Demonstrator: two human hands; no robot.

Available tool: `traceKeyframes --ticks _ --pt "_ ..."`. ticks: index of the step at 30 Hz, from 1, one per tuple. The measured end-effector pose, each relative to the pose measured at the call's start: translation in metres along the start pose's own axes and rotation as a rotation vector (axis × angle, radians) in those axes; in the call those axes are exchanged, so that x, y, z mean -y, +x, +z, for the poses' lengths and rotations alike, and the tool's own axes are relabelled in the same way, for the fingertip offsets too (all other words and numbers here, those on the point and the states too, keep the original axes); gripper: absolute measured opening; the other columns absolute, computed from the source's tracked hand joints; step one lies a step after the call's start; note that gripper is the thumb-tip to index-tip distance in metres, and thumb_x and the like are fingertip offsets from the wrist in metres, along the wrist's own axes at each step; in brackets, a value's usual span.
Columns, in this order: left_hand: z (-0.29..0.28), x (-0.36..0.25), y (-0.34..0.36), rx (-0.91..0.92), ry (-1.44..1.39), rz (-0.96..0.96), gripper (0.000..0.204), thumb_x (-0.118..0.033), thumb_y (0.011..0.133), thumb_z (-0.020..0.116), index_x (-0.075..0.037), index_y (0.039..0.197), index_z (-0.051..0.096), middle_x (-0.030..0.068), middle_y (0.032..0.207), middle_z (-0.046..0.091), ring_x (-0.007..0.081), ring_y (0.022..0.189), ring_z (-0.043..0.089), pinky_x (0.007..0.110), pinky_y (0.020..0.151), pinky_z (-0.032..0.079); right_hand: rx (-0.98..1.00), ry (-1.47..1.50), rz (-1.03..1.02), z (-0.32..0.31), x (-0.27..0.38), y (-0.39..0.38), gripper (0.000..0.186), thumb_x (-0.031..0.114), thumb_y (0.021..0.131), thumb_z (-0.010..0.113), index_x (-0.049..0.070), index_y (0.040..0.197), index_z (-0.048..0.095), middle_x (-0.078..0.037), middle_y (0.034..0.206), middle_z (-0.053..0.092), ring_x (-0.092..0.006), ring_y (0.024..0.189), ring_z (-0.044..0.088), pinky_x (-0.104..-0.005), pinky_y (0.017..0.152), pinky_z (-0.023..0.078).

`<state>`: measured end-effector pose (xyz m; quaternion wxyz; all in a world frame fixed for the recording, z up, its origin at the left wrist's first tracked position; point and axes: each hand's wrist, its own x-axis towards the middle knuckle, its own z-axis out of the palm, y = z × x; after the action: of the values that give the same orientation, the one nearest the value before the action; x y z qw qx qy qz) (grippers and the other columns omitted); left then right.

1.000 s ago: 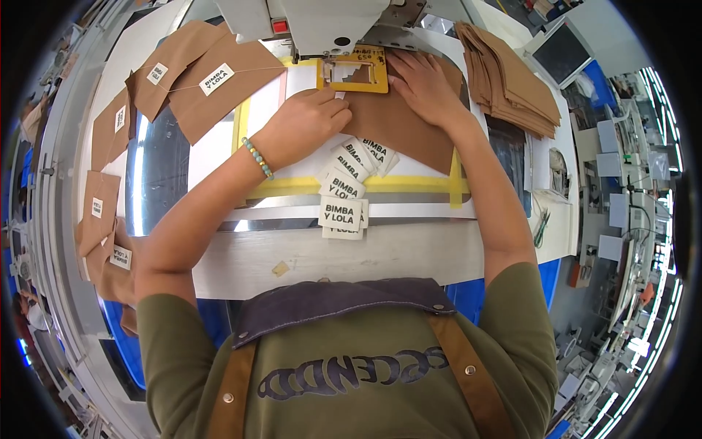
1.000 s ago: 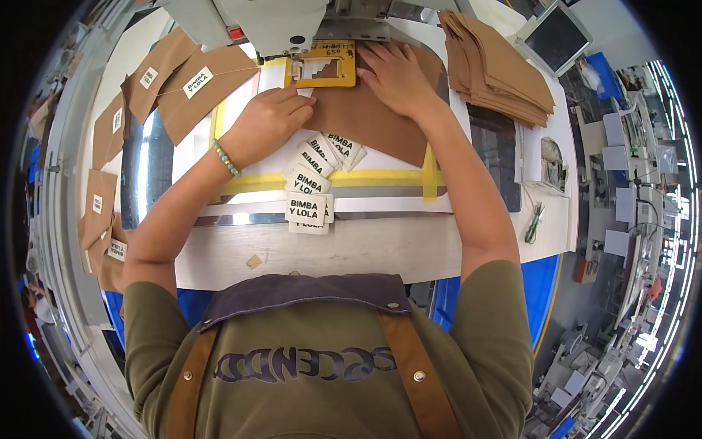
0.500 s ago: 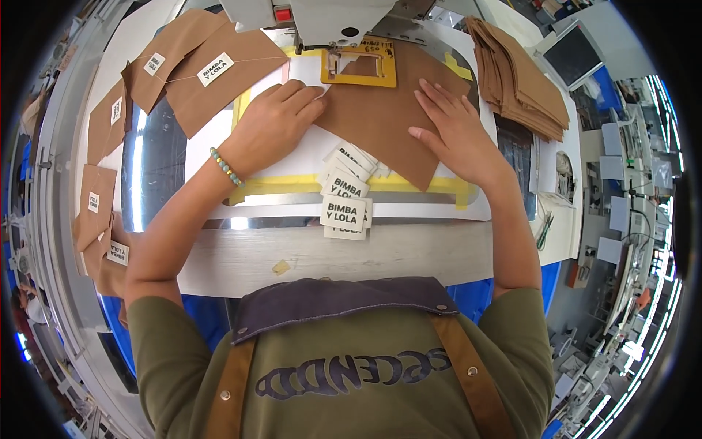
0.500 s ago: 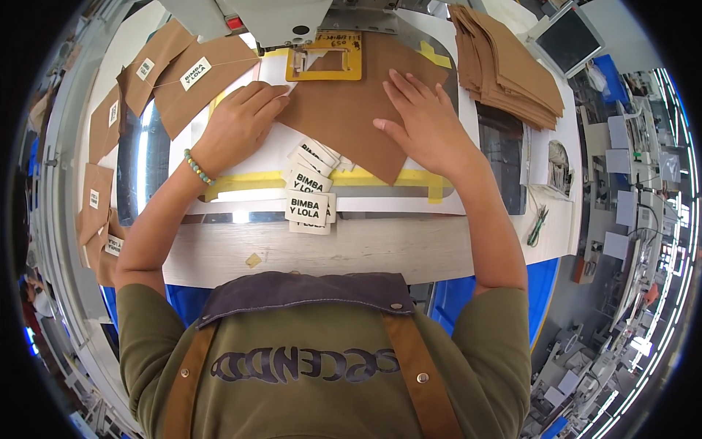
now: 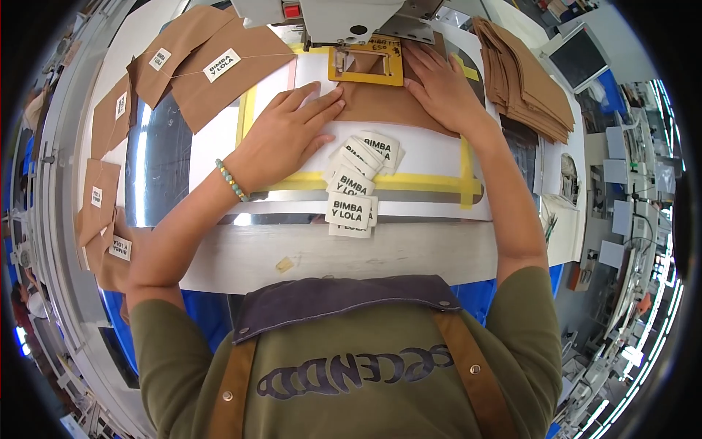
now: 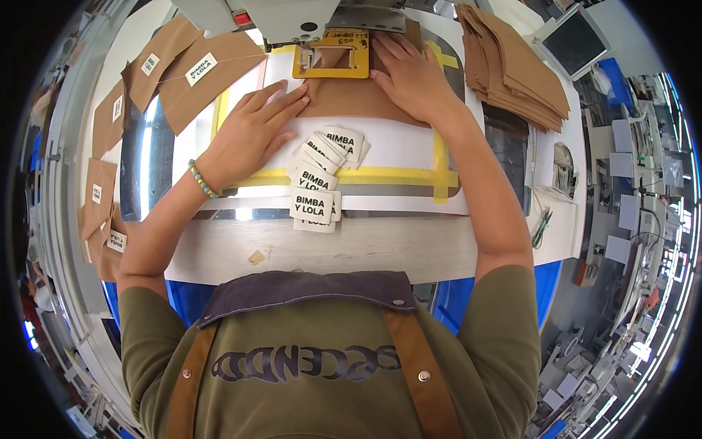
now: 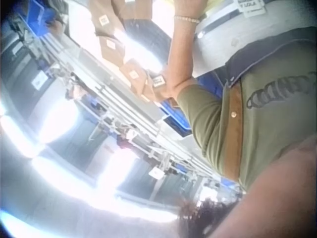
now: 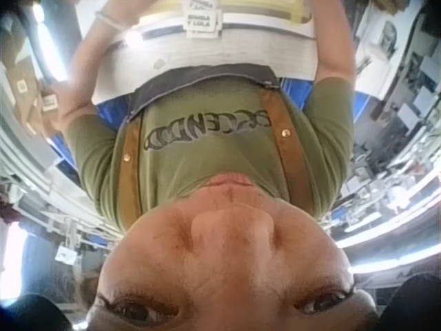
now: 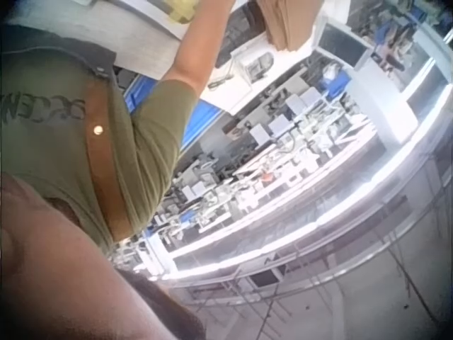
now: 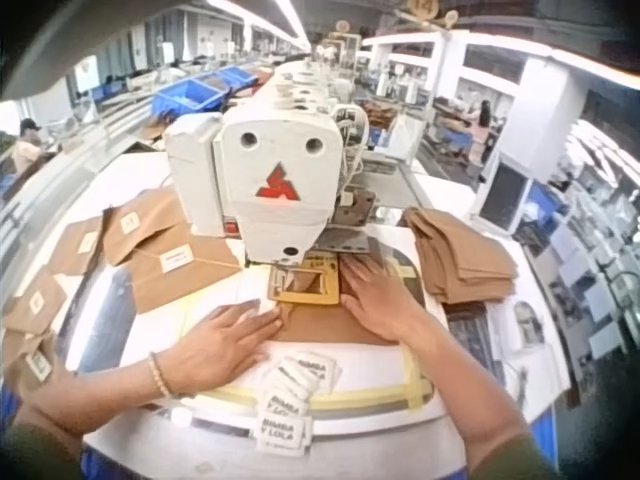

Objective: The recorder is sewing branded labels onto leather pieces using an industrial sewing machine.

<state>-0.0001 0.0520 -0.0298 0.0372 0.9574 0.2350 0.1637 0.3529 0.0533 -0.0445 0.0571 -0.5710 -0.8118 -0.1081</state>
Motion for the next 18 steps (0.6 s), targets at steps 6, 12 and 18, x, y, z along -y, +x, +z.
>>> traceKeyframes --ticks 6,12,18 --pt "0.010 0.008 0.012 -0.018 0.116 0.097 0.052 -0.013 0.100 0.066 -0.006 0.152 0.061 0.0064 0.166 0.056 0.0346 0.144 0.058 0.045 0.118 0.050 -0.026 -0.025 0.150 0.003 -0.004 -0.021 0.065 0.047 0.114 0.049 0.003 0.162 0.049 -0.011 0.173 0.044 -0.0318 0.161 0.039 -0.0623 0.129 0.031" --pt "0.020 0.002 0.032 -0.050 0.066 0.150 0.051 -0.010 0.097 0.067 -0.004 0.148 0.063 0.0109 0.157 0.064 0.0324 0.141 0.062 0.042 0.116 0.053 -0.019 -0.015 0.191 0.004 -0.013 -0.017 0.066 0.050 0.115 0.047 0.003 0.161 0.051 -0.012 0.169 0.049 -0.0334 0.160 0.040 -0.0640 0.128 0.032" --pt "0.021 -0.004 0.015 -0.067 0.162 0.066 0.042 -0.016 0.100 0.068 0.007 0.136 0.068 0.0220 0.149 0.066 0.0332 0.135 0.064 0.042 0.115 0.053 -0.013 0.039 0.069 -0.011 -0.012 0.000 0.065 0.048 0.114 0.049 0.002 0.161 0.051 -0.015 0.165 0.053 -0.0360 0.159 0.041 -0.0617 0.128 0.032"
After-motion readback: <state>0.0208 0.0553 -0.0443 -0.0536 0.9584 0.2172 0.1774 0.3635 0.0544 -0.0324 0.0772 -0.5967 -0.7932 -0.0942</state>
